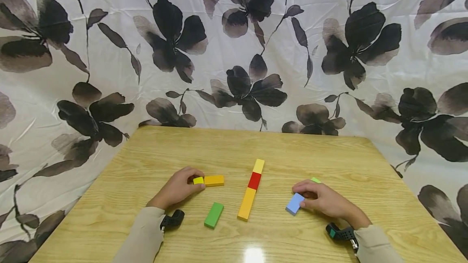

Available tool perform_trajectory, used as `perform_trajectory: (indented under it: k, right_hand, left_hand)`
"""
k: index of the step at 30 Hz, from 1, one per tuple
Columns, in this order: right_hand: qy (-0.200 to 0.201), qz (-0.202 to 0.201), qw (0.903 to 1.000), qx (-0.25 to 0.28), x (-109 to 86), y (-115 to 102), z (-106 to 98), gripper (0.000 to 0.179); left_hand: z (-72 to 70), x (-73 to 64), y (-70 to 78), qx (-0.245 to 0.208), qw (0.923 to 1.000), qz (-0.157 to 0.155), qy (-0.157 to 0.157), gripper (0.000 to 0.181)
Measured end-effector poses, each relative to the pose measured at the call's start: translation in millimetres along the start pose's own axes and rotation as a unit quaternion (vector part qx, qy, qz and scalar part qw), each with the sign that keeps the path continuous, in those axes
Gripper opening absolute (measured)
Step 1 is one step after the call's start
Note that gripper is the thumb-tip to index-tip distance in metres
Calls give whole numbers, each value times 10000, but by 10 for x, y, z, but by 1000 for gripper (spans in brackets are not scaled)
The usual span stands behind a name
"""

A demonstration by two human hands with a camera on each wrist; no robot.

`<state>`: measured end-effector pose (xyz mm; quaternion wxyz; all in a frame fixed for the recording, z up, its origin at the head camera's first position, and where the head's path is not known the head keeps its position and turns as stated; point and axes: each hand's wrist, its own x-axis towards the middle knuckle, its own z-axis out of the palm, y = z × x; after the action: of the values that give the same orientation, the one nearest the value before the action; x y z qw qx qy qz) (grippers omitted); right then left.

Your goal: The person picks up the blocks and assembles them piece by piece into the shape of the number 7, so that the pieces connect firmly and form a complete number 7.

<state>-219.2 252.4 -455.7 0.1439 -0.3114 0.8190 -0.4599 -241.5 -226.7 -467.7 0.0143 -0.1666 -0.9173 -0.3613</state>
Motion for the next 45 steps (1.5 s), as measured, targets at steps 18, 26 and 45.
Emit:
perform_trajectory:
  k: [18, 26, 45]
  right_hand:
    - [127, 325, 9994, 47, 1, -33, 22, 28]
    - [4, 1, 9996, -274, 7, -23, 14, 28]
    - [220, 594, 9979, -132, -7, -45, 5, 27]
  left_hand:
    - [16, 15, -36, -11, 10000, -33, 18, 26]
    - [14, 11, -25, -34, 10000, -86, -27, 25]
    - [-6, -2, 19, -76, 9999, -121, -39, 27]
